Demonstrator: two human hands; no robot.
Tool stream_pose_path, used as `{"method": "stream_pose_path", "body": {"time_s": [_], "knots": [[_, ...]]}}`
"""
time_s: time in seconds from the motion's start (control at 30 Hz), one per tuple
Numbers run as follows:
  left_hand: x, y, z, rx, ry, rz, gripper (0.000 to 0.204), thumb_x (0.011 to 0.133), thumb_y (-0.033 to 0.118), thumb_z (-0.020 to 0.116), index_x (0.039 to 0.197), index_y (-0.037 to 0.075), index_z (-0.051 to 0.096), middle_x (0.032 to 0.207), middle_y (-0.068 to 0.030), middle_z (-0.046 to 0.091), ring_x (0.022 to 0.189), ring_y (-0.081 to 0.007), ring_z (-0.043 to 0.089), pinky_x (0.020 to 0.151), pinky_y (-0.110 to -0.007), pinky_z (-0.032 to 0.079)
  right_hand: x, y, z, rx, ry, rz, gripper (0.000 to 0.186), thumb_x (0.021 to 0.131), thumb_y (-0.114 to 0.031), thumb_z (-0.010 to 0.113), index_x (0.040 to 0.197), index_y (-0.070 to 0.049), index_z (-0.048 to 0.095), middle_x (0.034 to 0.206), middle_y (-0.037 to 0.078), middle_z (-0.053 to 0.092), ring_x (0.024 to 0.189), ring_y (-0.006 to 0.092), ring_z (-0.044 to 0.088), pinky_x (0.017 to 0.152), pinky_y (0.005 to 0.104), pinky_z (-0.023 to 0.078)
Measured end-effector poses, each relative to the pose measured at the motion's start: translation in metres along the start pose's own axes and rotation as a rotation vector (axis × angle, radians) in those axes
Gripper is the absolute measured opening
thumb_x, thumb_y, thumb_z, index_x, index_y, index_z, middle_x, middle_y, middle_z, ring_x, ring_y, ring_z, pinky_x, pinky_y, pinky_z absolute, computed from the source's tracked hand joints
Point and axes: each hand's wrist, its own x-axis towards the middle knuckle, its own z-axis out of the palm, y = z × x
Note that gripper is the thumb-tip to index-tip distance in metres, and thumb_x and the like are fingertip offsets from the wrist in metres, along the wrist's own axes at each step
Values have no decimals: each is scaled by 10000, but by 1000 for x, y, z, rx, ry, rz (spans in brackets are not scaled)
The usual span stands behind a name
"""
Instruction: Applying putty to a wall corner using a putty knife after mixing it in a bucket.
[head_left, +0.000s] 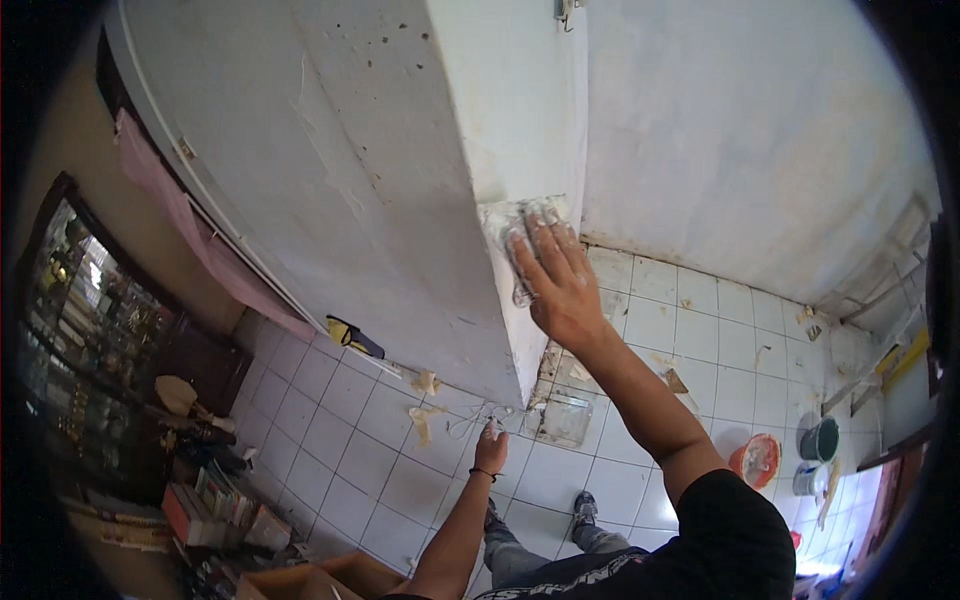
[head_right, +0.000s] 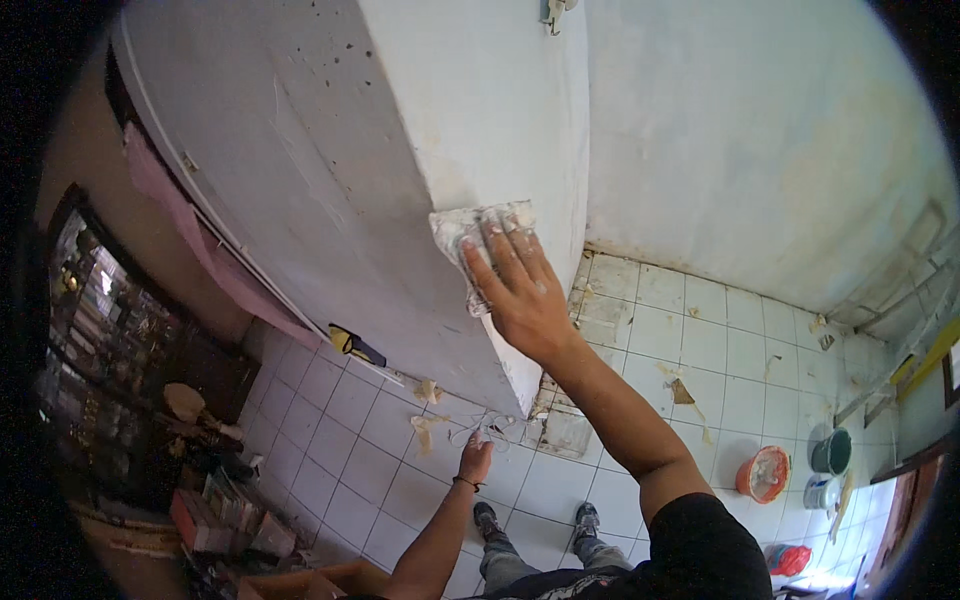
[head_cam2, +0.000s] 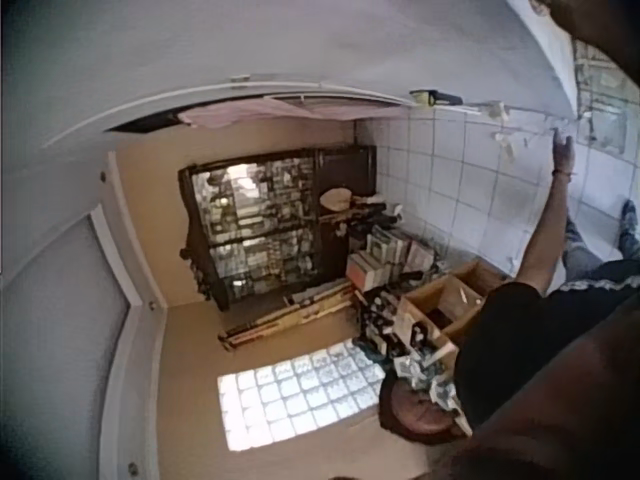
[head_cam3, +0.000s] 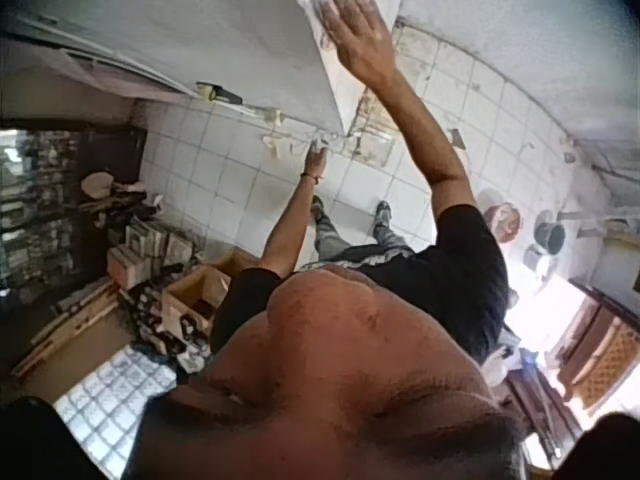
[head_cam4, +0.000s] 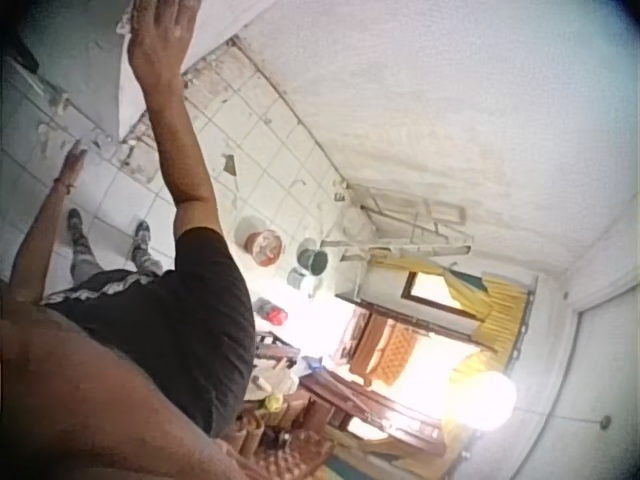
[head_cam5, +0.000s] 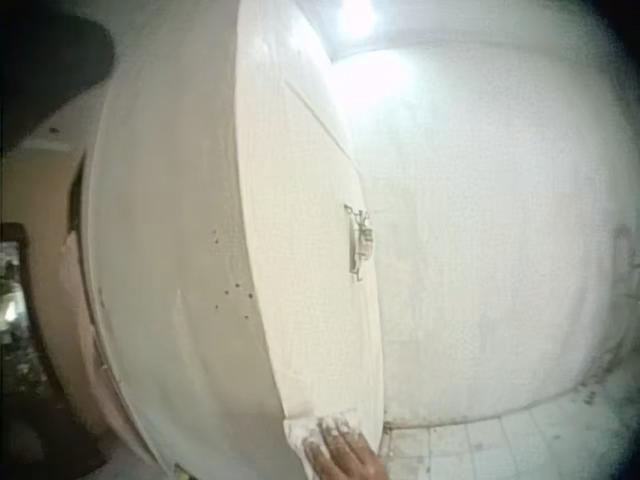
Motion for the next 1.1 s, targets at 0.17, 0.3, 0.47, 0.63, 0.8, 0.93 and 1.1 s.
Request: {"method": "stream_pose_path", "body": {"time_s": [0.17,0.3,0.47,0.63,0.8,0.93,1.1], "knots": [[6,-13,-39,409,-96,295,630,841,302,531,1298,-108,386,1326,-322,413,1268,-403,384,1080,-401,299,9,-5,20,-221,47,50,476,818,-119,553,1292,-97,517,1277,255,494,1185,459,458,973,573,357],[-8,-53,-76,460,-157,265,634,823,276,534,1289,-125,383,1311,-321,425,1255,-406,397,1076,-406,305,-15,-14,49,-372,-48,7,448,862,-212,511,1303,-136,511,1300,208,499,1216,429,450,1001,586,308],[-24,-99,-131,520,-266,104,635,806,270,529,1285,-124,395,1319,-322,420,1258,-402,399,1073,-413,316,-102,-26,102,-406,-177,62,450,855,-231,525,1303,-192,516,1326,152,490,1264,393,411,1012,603,282],[-35,-106,-167,557,-311,-107,634,803,275,521,1286,-118,403,1326,-321,414,1265,-393,394,1073,-411,320,-165,-57,107,-243,-345,213,437,846,-170,517,1278,-107,522,1306,196,490,1255,414,411,1018,608,289],[-20,-113,-183,606,-332,-116,643,803,301,526,1296,-95,409,1336,-309,412,1276,-387,382,1080,-402,311,-114,-71,53,-173,-296,220,421,826,-155,542,1231,-39,540,1249,222,524,1190,459,457,1013,592,316],[-6,-125,-177,653,-354,-39,653,806,305,525,1304,-97,397,1342,-302,408,1280,-383,377,1081,-404,308,-16,-65,20,-465,-123,91,471,804,-196,587,1261,-87,552,1278,206,498,1204,472,440,1012,628,283],[-5,-121,-162,566,-414,-80,673,811,321,533,1317,-94,378,1343,-296,408,1274,-393,378,1075,-413,311,3,-74,41,-685,-191,82,501,806,-223,589,1297,-138,539,1368,126,437,1269,441,389,1027,665,194]]}}
